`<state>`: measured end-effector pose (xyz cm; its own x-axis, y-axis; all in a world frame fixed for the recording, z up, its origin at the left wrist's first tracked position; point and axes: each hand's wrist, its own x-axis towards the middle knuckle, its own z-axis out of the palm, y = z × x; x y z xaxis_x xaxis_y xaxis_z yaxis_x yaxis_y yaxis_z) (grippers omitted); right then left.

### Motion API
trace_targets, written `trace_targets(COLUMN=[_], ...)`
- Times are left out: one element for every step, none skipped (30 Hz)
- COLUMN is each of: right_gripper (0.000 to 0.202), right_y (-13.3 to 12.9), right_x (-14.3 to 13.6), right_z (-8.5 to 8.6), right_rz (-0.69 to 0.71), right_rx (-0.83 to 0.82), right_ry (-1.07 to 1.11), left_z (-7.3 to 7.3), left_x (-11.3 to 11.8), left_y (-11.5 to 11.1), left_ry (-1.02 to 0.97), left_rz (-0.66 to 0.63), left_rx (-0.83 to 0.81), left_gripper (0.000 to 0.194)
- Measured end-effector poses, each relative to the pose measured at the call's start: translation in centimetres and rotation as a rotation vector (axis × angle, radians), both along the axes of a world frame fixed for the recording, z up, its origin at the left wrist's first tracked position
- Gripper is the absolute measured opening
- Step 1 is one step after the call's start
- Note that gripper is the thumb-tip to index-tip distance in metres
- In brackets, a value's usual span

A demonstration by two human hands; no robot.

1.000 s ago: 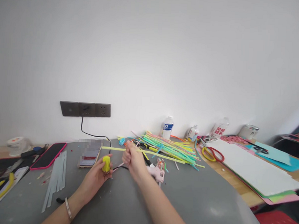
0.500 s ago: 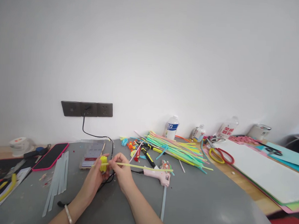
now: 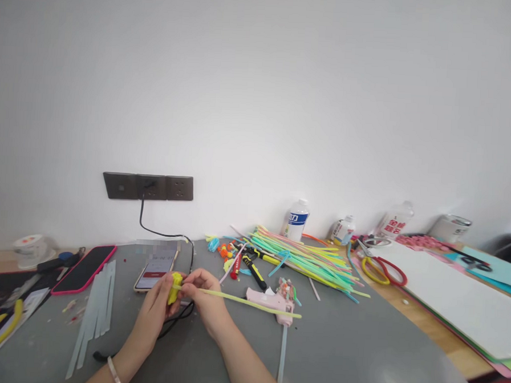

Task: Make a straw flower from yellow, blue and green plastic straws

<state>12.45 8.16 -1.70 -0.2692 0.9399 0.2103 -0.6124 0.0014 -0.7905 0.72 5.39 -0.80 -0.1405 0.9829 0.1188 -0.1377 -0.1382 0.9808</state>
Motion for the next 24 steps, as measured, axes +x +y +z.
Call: trace_targets(right_gripper=[0.032, 0.032, 0.031, 0.031, 0.03, 0.031, 0.031, 0.032, 0.032, 0.031, 0.031, 0.031, 0.031, 0.031, 0.032, 0.034, 0.035, 0.036, 0.036, 0.036, 0.036, 0.036, 0.036, 0.036], right_y=[0.0, 0.1, 0.1, 0.2, 0.3, 0.3, 0.4, 0.5, 0.6, 0.7, 0.8, 0.9, 1.0, 1.0, 1.1, 1.1, 1.1, 1.0, 1.0, 0.9, 0.8, 0.7, 0.7, 0.6], right_x=[0.0, 0.1, 0.2, 0.2, 0.3, 0.4, 0.4, 0.5, 0.5, 0.6, 0.6, 0.7, 0.7, 0.8, 0.9, 0.9, 0.9, 1.0, 1.0, 1.0, 1.0, 1.0, 1.0, 1.0], right_z=[0.0, 0.0, 0.1, 0.1, 0.2, 0.2, 0.2, 0.2, 0.0, -0.1, -0.3, -0.5, -0.6, -0.7, -0.7, -0.6, -0.5, -0.3, -0.1, 0.1, 0.3, 0.4, 0.5, 0.5], right_rz=[0.012, 0.012, 0.001, -0.015, -0.025, -0.028, -0.022, -0.017, -0.016, -0.03, -0.054, -0.081, -0.099, -0.108, -0.109, -0.106, -0.1, -0.094, -0.087, -0.08, -0.073, -0.068, -0.064, -0.056], right_rx=[0.009, 0.019, 0.034, 0.052, 0.073, 0.091, 0.103, 0.107, 0.104, 0.095, 0.082, 0.067, 0.048, 0.028, 0.005, -0.017, -0.036, -0.05, -0.058, -0.063, -0.064, -0.063, -0.06, -0.053], right_ry=[-0.029, -0.063, -0.1, -0.135, -0.161, -0.176, -0.181, -0.18, -0.178, -0.179, -0.181, -0.182, -0.175, -0.154, -0.125, -0.091, -0.058, -0.03, -0.009, 0.005, 0.015, 0.024, 0.033, 0.04], left_z=[0.0, 0.0, 0.0, 0.0, -0.1, -0.1, -0.1, -0.2, -0.2, -0.2, -0.2, -0.1, 0.0, 0.2, 0.3, 0.5, 0.6, 0.8, 0.8, 0.9, 0.9, 0.8, 0.7, 0.7], left_x=[-0.1, -0.1, -0.1, -0.1, -0.1, -0.1, -0.1, -0.1, 0.0, 0.0, 0.0, 0.1, 0.1, 0.1, 0.1, 0.0, 0.0, -0.1, -0.2, -0.3, -0.5, -0.6, -0.7, -0.8], left_y=[0.0, 0.1, 0.1, 0.2, 0.2, 0.2, 0.3, 0.3, 0.4, 0.4, 0.4, 0.4, 0.4, 0.4, 0.4, 0.4, 0.4, 0.4, 0.4, 0.5, 0.6, 0.7, 0.7, 0.8], left_ry=[0.019, 0.032, 0.037, 0.036, 0.026, 0.01, -0.013, -0.039, -0.063, -0.08, -0.089, -0.092, -0.092, -0.09, -0.088, -0.083, -0.075, -0.06, -0.039, -0.012, 0.015, 0.042, 0.066, 0.086], left_rz=[0.002, -0.002, -0.008, -0.014, -0.019, -0.027, -0.04, -0.058, -0.08, -0.1, -0.118, -0.131, -0.137, -0.142, -0.143, -0.144, -0.143, -0.138, -0.132, -0.121, -0.107, -0.097, -0.091, -0.093], left_rx=[0.008, 0.017, 0.024, 0.027, 0.026, 0.023, 0.02, 0.02, 0.024, 0.03, 0.035, 0.039, 0.039, 0.037, 0.034, 0.032, 0.028, 0.026, 0.029, 0.042, 0.062, 0.082, 0.096, 0.102], left_gripper=[0.055, 0.054, 0.052, 0.051, 0.051, 0.05, 0.05, 0.048, 0.046, 0.043, 0.041, 0.039, 0.038, 0.038, 0.039, 0.04, 0.041, 0.043, 0.043, 0.043, 0.041, 0.038, 0.036, 0.035])
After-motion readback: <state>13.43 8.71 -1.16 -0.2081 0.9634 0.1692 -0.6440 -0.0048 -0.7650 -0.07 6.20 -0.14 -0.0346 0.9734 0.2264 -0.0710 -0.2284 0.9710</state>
